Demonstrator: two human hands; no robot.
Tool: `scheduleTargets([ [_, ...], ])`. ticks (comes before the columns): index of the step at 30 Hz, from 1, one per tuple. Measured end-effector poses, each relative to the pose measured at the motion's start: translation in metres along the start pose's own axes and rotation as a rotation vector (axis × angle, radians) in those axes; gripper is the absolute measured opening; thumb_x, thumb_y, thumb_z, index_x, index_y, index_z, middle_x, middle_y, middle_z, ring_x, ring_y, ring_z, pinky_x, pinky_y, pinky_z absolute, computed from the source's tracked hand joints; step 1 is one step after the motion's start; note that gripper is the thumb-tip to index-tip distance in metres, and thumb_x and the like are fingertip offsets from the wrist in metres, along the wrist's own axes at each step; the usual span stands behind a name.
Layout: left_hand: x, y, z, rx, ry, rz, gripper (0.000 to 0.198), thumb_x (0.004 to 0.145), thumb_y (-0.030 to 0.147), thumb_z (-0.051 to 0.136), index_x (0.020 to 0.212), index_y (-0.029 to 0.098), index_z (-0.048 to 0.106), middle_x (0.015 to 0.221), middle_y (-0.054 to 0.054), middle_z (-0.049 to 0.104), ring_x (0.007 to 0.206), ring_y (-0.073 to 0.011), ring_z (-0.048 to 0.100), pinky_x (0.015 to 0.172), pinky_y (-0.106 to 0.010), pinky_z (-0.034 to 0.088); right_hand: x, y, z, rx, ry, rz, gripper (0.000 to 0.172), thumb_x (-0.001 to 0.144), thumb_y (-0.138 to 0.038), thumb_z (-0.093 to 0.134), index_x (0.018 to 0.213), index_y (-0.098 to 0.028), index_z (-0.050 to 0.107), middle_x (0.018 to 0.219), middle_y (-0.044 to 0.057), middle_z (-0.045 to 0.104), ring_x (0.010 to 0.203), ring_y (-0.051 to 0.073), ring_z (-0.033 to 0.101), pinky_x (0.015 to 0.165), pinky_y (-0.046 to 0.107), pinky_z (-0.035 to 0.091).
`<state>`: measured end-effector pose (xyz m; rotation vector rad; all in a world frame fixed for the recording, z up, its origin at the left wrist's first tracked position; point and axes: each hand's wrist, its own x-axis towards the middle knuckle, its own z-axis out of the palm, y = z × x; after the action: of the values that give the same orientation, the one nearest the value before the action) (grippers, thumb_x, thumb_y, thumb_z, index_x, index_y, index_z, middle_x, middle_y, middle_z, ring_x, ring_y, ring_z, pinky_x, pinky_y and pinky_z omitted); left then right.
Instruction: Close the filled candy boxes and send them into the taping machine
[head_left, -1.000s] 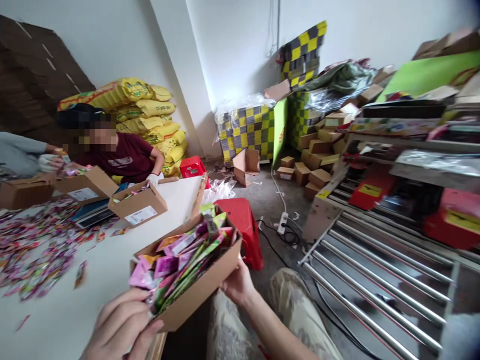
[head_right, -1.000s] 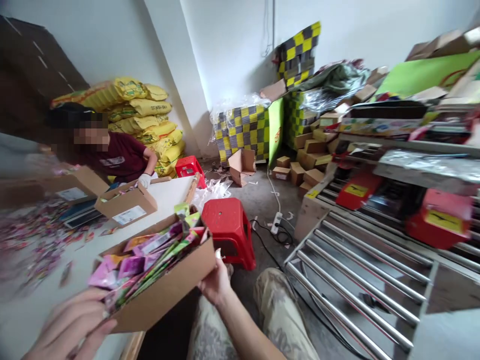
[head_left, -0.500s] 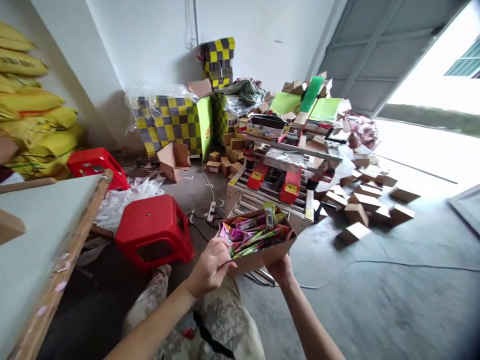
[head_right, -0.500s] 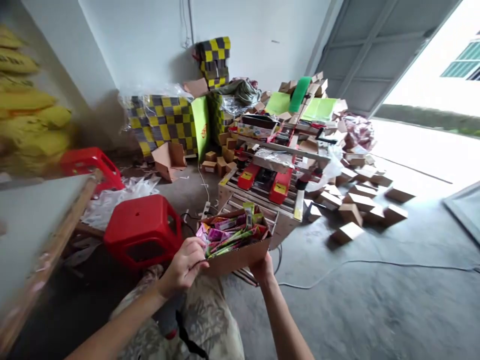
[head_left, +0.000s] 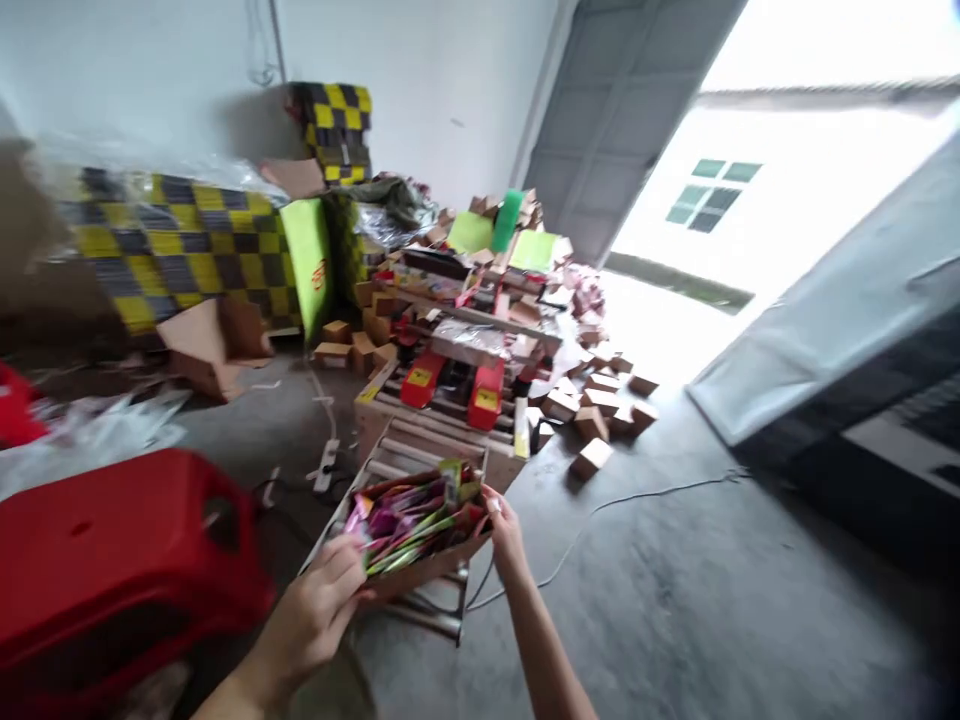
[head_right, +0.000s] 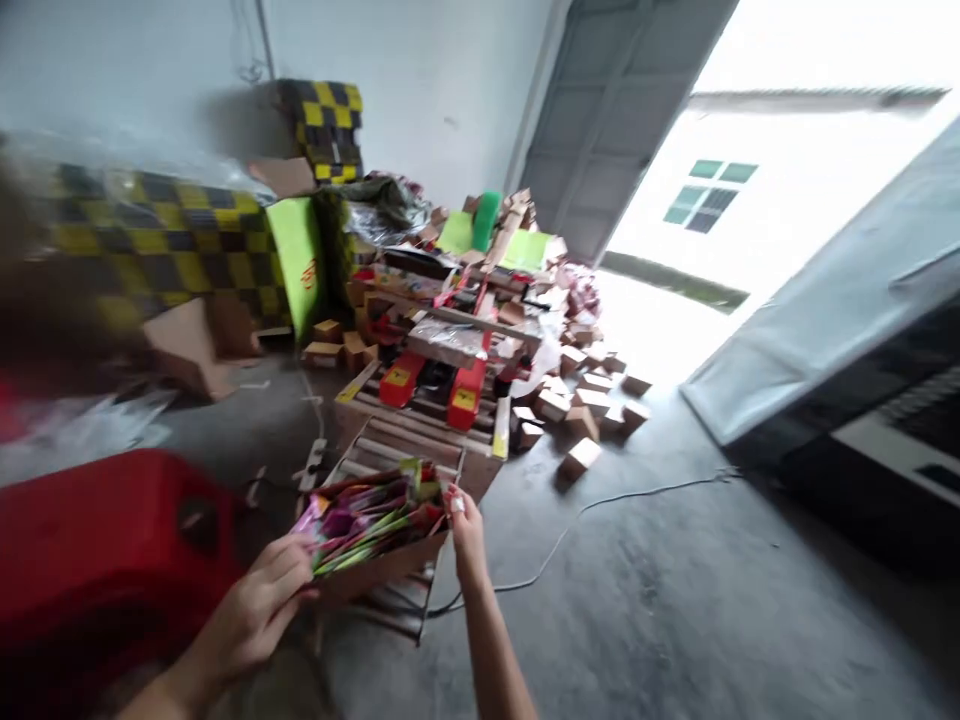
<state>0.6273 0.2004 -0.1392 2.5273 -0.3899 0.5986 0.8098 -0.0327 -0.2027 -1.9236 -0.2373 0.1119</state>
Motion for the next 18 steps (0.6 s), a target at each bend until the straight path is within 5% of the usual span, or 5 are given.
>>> scheduleTargets([
  [4, -0.004, -0.015, 0.021, -0.004, 0.157, -0.033, 0.026, 0.084, 0.018, 0.048, 0.11, 0.025, 0.051, 0.119, -0.007, 0.052, 0.117, -0.0232, 0.047, 0.093, -0.033, 0.047, 0.013, -0.03, -0.008, 0.235, -0.103, -0.088, 0.044, 0.082, -0.046, 0.051, 0.115, -0.018, 0.058, 0.105, 0.008, 0.063, 0.091, 0.02, 0.06, 0.077, 0.031, 0.049],
  [7, -0.003, -0.017, 0.029, 0.069, 0.328, -0.225, 0.03, 0.082, 0.027, 0.051, 0.112, 0.023, 0.048, 0.125, -0.012, 0.044, 0.11, -0.0291, 0.047, 0.086, -0.042, 0.046, 0.013, -0.043, -0.014, 0.154, -0.14, -0.112, 0.038, 0.071, -0.034, 0.068, 0.106, -0.02, 0.061, 0.078, -0.001, 0.057, 0.068, 0.013, 0.051, 0.062, 0.024, 0.043],
  [9, 0.003, -0.016, 0.027, 0.053, 0.308, -0.296, 0.026, 0.081, 0.03, 0.053, 0.106, 0.024, 0.051, 0.112, -0.01, 0.048, 0.101, -0.0273, 0.048, 0.081, -0.041, 0.046, 0.011, -0.05, -0.016, 0.081, -0.168, -0.124, 0.036, 0.067, -0.029, 0.07, 0.1, -0.02, 0.059, 0.066, -0.006, 0.045, 0.058, 0.009, 0.039, 0.053, 0.021, 0.034],
  [14, 0.035, -0.015, 0.003, -0.218, -0.186, -0.362, 0.015, 0.073, 0.028, 0.061, 0.087, 0.024, 0.055, 0.098, -0.002, 0.054, 0.097, -0.0213, 0.048, 0.087, -0.033, 0.042, 0.017, -0.071, -0.013, -0.13, -0.337, -0.192, 0.043, 0.055, -0.014, 0.075, 0.09, -0.02, 0.05, 0.061, -0.01, 0.039, 0.054, 0.007, 0.033, 0.05, 0.019, 0.027],
  [18, 0.067, -0.015, -0.009, -0.303, -0.595, -0.404, 0.031, 0.059, 0.027, 0.07, 0.084, 0.022, 0.052, 0.099, 0.0, 0.054, 0.1, -0.0211, 0.047, 0.091, -0.032, 0.039, 0.03, -0.081, -0.005, -0.401, -0.646, -0.349, 0.044, 0.052, -0.018, 0.076, 0.086, -0.02, 0.049, 0.067, -0.008, 0.048, 0.057, 0.008, 0.04, 0.049, 0.019, 0.027],
])
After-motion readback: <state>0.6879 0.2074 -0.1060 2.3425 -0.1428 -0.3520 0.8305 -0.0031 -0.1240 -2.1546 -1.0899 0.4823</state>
